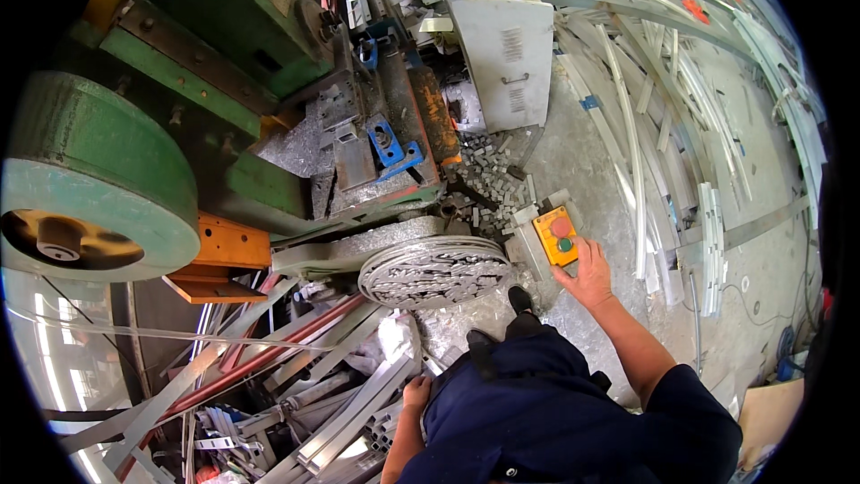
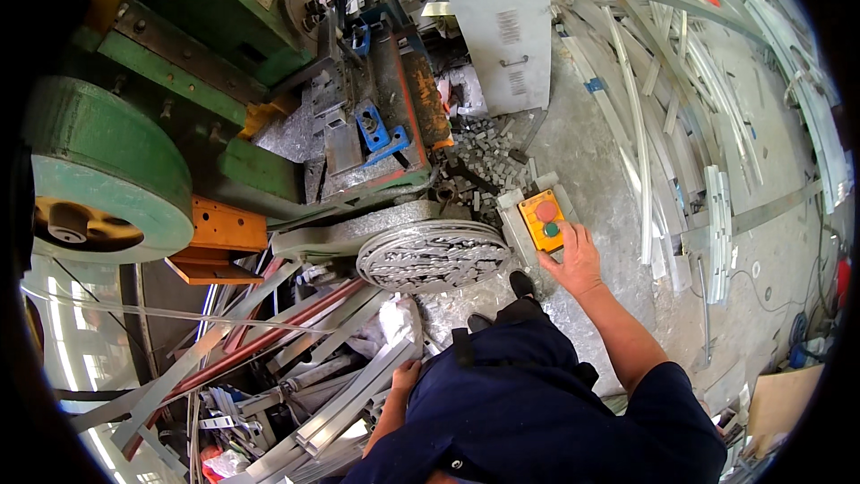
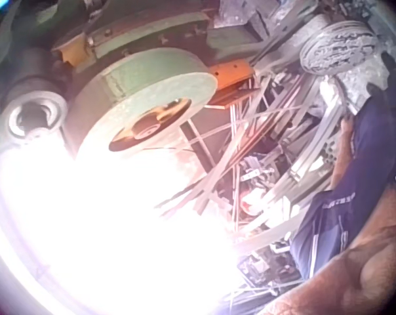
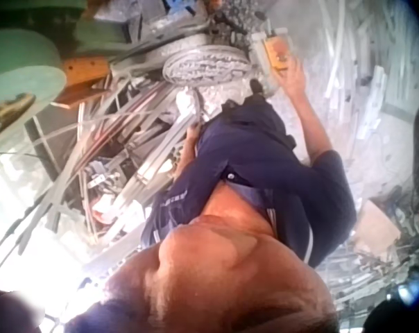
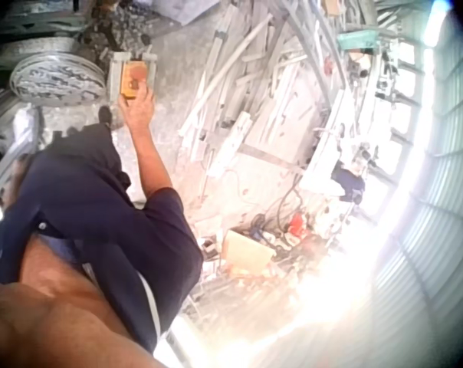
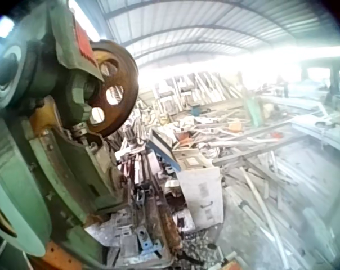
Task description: The person repeatedly picks up long metal profiles, places them into a cutting machine, and operates the machine to cut the profiles. The cut pieces are then set aside on the floor. The process is repeated multiple times with different metal profiles.
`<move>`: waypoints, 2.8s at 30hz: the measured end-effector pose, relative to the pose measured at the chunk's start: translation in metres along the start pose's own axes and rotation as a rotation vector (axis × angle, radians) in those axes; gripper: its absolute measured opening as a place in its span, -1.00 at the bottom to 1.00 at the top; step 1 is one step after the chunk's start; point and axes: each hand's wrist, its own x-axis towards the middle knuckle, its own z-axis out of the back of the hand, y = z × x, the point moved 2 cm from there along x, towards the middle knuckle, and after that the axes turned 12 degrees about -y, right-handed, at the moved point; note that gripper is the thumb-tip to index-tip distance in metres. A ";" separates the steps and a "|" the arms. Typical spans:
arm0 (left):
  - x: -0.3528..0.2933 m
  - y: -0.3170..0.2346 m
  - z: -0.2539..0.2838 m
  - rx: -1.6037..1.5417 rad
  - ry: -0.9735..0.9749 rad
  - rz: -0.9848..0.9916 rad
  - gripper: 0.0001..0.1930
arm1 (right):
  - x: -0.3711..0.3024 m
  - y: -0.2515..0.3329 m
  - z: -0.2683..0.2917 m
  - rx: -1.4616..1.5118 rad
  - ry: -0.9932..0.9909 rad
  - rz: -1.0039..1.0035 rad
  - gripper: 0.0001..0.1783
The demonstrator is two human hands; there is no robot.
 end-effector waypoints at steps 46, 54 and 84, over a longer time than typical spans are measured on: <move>-0.007 -0.026 0.011 -0.339 0.047 0.269 -0.62 | 0.002 -0.003 0.004 0.009 0.057 -0.072 -0.19; 0.065 -0.167 0.149 -0.277 -0.529 -0.053 -0.53 | 0.002 -0.004 0.008 -0.004 0.041 -0.073 -0.19; 0.192 -0.420 0.179 0.014 -0.488 -0.209 -0.53 | 0.176 0.259 -0.309 1.194 0.989 -1.155 -0.40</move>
